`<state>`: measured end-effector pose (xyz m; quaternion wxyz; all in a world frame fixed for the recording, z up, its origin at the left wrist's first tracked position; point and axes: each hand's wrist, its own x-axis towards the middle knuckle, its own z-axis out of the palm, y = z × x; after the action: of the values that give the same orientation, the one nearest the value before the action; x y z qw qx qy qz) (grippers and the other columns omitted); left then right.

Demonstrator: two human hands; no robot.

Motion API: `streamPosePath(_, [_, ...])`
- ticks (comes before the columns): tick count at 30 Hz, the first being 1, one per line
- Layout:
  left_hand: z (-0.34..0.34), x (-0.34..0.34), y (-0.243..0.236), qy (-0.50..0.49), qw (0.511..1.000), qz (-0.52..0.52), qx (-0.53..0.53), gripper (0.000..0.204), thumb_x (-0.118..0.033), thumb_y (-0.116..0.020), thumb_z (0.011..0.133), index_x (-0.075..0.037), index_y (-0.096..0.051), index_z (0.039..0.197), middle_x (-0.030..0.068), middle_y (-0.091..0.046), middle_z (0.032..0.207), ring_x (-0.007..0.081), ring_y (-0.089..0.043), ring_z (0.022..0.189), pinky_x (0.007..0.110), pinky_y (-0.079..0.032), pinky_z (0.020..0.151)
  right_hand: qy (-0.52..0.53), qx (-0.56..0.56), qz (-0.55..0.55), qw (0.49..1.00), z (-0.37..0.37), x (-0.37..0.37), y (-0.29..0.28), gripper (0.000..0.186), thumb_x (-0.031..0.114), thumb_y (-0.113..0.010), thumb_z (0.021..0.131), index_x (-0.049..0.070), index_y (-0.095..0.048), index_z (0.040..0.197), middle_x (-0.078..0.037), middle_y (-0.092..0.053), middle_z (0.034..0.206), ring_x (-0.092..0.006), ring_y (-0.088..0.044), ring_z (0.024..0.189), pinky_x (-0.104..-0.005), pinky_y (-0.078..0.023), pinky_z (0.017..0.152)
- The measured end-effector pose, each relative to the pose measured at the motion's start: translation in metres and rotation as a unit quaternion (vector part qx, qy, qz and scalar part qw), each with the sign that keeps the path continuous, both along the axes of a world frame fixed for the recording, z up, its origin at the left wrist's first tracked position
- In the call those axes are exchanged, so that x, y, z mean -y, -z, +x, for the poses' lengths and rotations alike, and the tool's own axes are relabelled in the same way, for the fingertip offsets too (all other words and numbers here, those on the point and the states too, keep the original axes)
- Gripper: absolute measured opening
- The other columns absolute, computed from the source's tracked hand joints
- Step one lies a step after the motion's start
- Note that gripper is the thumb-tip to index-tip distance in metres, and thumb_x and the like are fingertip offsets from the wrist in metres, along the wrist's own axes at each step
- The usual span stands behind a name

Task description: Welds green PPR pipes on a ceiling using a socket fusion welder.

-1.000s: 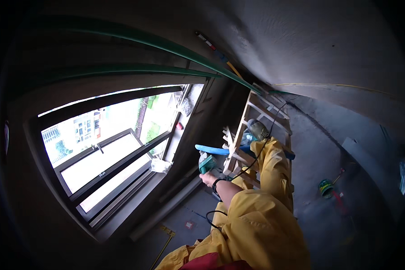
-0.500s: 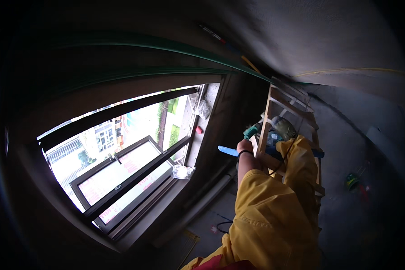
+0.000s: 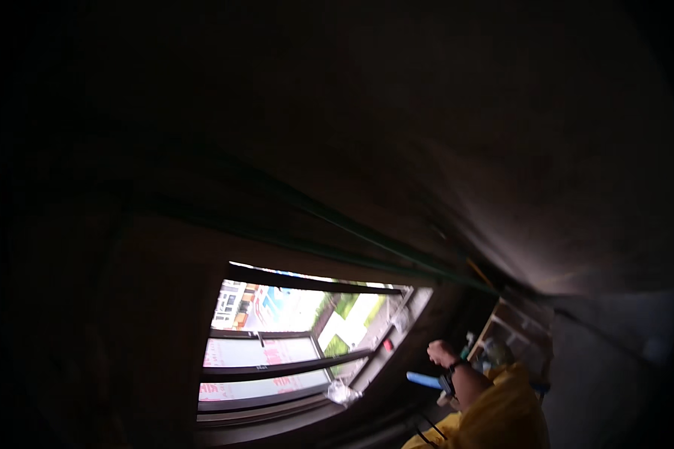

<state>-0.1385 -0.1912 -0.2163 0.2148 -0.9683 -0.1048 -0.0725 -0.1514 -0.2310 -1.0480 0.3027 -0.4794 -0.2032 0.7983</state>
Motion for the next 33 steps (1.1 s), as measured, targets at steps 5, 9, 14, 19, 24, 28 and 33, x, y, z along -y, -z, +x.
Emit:
streamPosePath(5, [-0.012,-0.05,0.012,-0.16,0.952,-0.259,0.029,0.035,-0.033,-0.062,0.08,-0.007,-0.058,0.103,0.0055,-0.065,0.091,0.0211,-0.064,0.079,0.031,-0.052,0.068,0.119,0.114,0.119,0.979,0.172,0.003,-0.209,0.025,0.014,-0.059,0.089,0.001,-0.061,0.109,-0.006,-0.066,0.084,-0.0144,-0.064,0.07,-0.0276,-0.052,0.057])
streamPosePath(9, [0.056,-0.031,-0.053,-0.029,0.997,-0.024,-0.065,0.036,-0.033,-0.079,0.057,-0.015,-0.067,0.086,0.0045,-0.066,0.081,0.0244,-0.066,0.078,0.038,-0.055,0.07,0.154,0.147,0.291,0.933,0.248,-0.033,-0.364,0.031,0.014,-0.062,0.087,-0.003,-0.059,0.112,-0.008,-0.066,0.082,-0.0139,-0.063,0.072,-0.0278,-0.052,0.065])
streamPosePath(14, [0.074,-0.011,-0.18,0.065,0.995,0.025,0.066,0.029,-0.018,-0.076,0.062,-0.01,-0.063,0.087,0.0048,-0.064,0.081,0.0242,-0.065,0.074,0.036,-0.053,0.065,0.14,0.188,0.322,0.917,0.301,-0.059,-0.514,0.034,0.013,-0.058,0.09,-0.004,-0.056,0.119,-0.011,-0.068,0.093,-0.0188,-0.066,0.081,-0.0307,-0.053,0.071])
streamPosePath(19, [0.074,-0.006,-0.241,0.137,0.973,0.117,0.144,0.03,-0.011,-0.075,0.06,-0.008,-0.063,0.087,0.0062,-0.063,0.077,0.025,-0.063,0.065,0.034,-0.052,0.058,0.085,0.189,0.371,0.905,0.31,-0.085,-0.569,0.032,0.016,-0.057,0.092,-0.002,-0.057,0.119,-0.014,-0.067,0.101,-0.0205,-0.067,0.088,-0.031,-0.054,0.076])
streamPosePath(24, [0.094,0.002,-0.266,0.126,0.955,0.206,0.171,0.021,-0.005,-0.071,0.063,-0.007,-0.06,0.081,0.0052,-0.059,0.066,0.0194,-0.058,0.053,0.028,-0.048,0.051,0.01,0.167,0.408,0.897,0.302,-0.097,-0.617,0.031,0.019,-0.056,0.094,0.0,-0.058,0.119,-0.013,-0.067,0.103,-0.0205,-0.067,0.091,-0.0319,-0.055,0.079])
streamPosePath(28, [0.108,0.011,-0.276,0.073,0.956,0.226,0.173,0.018,-0.004,-0.069,0.064,-0.006,-0.059,0.079,0.0062,-0.057,0.064,0.0187,-0.057,0.051,0.028,-0.047,0.05,0.003,0.258,0.483,0.836,0.276,-0.139,-0.613,0.046,0.023,-0.064,0.088,0.004,-0.051,0.128,-0.017,-0.06,0.116,-0.0257,-0.061,0.106,-0.0318,-0.053,0.085])
streamPosePath(33, [0.111,0.006,-0.282,0.031,0.968,0.182,0.172,0.016,-0.001,-0.066,0.07,-0.004,-0.056,0.081,0.0072,-0.057,0.066,0.0169,-0.055,0.052,0.028,-0.044,0.05,0.168,0.38,0.572,0.707,0.22,-0.211,-0.603,0.06,0.023,-0.066,0.083,0.009,-0.04,0.135,-0.022,-0.046,0.127,-0.0353,-0.051,0.116,-0.041,-0.049,0.09])
